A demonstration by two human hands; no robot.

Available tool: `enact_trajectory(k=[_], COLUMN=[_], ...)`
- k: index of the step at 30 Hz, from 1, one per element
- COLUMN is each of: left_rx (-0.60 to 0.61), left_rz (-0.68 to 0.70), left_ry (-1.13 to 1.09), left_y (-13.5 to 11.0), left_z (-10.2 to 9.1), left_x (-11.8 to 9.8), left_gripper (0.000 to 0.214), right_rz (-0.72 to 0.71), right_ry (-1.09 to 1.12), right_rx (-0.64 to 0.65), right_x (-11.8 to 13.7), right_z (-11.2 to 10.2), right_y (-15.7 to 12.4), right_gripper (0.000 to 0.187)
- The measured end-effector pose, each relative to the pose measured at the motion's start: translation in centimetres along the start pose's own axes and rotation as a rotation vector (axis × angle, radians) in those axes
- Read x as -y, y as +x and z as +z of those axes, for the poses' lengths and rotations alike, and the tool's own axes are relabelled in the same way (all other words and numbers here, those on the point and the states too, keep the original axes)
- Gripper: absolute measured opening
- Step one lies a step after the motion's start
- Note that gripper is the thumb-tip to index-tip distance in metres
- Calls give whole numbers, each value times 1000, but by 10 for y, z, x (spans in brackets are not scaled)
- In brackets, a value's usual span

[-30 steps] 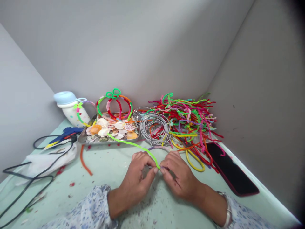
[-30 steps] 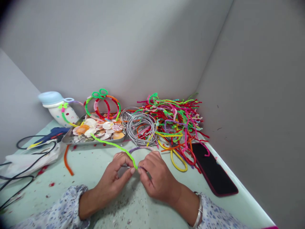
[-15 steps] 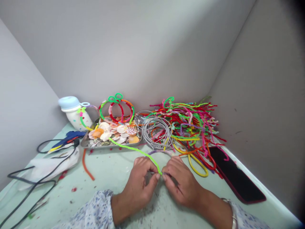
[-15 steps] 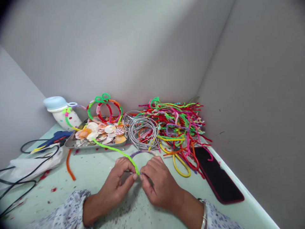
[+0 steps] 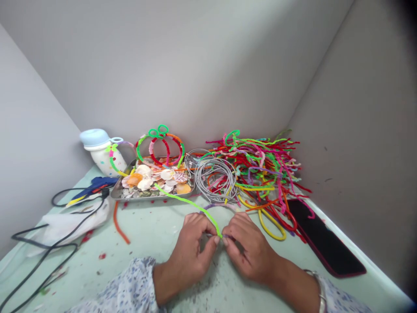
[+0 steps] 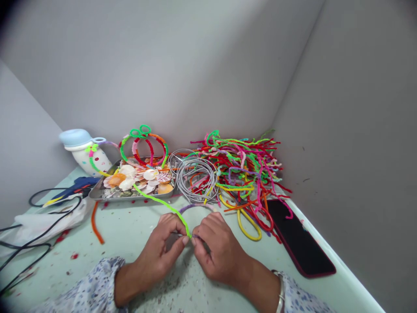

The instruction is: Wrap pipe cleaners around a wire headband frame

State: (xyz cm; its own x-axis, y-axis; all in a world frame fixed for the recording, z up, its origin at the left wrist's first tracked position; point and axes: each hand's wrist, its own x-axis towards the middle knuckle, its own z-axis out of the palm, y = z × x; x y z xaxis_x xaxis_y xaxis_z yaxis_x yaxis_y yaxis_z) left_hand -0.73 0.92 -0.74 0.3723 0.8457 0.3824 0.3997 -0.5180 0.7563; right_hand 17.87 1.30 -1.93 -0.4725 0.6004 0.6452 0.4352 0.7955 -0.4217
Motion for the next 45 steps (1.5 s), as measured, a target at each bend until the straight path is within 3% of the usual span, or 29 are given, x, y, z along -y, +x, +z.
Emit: enact_trajectory(k=[45], left_rx=[-5], left_rz=[22], left_ry=[-10], left_y=[0], left_z=[1], left_x=[2], left_gripper=[10], right_rz=[-4], right_ry=[-30], right_rx=[12], right_x=[0], right_z=[0], right_y=[-1], right_gripper=[8])
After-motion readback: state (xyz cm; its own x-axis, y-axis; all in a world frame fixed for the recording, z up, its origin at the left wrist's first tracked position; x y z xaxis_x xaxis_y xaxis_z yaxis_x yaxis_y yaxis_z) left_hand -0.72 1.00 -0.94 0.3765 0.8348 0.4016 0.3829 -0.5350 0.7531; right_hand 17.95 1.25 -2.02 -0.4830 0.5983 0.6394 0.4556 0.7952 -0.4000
